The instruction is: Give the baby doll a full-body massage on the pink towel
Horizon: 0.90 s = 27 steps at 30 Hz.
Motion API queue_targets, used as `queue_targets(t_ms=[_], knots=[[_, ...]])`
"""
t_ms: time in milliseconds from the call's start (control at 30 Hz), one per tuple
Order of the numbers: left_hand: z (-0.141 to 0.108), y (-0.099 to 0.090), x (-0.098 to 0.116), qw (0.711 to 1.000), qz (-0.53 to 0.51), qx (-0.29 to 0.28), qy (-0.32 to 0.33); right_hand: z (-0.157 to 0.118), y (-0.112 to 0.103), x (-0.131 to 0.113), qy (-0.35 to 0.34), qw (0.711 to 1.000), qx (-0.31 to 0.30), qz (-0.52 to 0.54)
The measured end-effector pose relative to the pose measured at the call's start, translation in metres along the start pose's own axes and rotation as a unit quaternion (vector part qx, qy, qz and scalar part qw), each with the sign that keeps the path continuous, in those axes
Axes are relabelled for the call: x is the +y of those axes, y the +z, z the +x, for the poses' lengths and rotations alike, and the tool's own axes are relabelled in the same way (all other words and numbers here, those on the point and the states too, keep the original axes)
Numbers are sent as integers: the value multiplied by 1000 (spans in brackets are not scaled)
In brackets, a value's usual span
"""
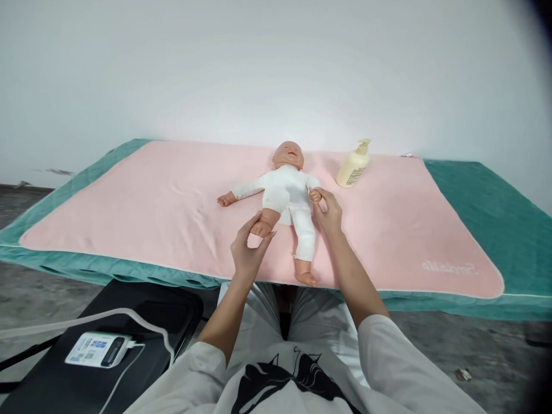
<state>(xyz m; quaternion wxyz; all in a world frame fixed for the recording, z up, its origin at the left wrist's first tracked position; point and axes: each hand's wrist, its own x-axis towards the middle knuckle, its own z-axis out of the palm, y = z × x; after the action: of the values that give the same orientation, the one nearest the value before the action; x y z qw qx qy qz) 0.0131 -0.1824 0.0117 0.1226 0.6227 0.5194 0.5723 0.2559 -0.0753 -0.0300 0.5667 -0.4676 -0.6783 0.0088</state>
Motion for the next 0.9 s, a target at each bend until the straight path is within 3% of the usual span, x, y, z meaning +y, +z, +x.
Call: queue_targets(t_ms=[200, 367, 567, 767, 900], knots=[[-22, -16, -8, 1000, 6, 4, -19, 2, -2, 5, 117, 988, 89, 51], [-37, -27, -15, 1000, 3, 1, -7, 3, -5, 16, 120, 980, 150, 57], [-57, -35, -28, 1000, 18, -6, -18, -3, -8, 41, 134, 974, 173, 50], [-77, -40, -32, 998, 53, 10, -33, -9, -8, 64, 253, 944, 187, 100], [-88, -45, -39, 997, 79, 15, -15, -12, -9, 71, 278, 933, 202, 105]])
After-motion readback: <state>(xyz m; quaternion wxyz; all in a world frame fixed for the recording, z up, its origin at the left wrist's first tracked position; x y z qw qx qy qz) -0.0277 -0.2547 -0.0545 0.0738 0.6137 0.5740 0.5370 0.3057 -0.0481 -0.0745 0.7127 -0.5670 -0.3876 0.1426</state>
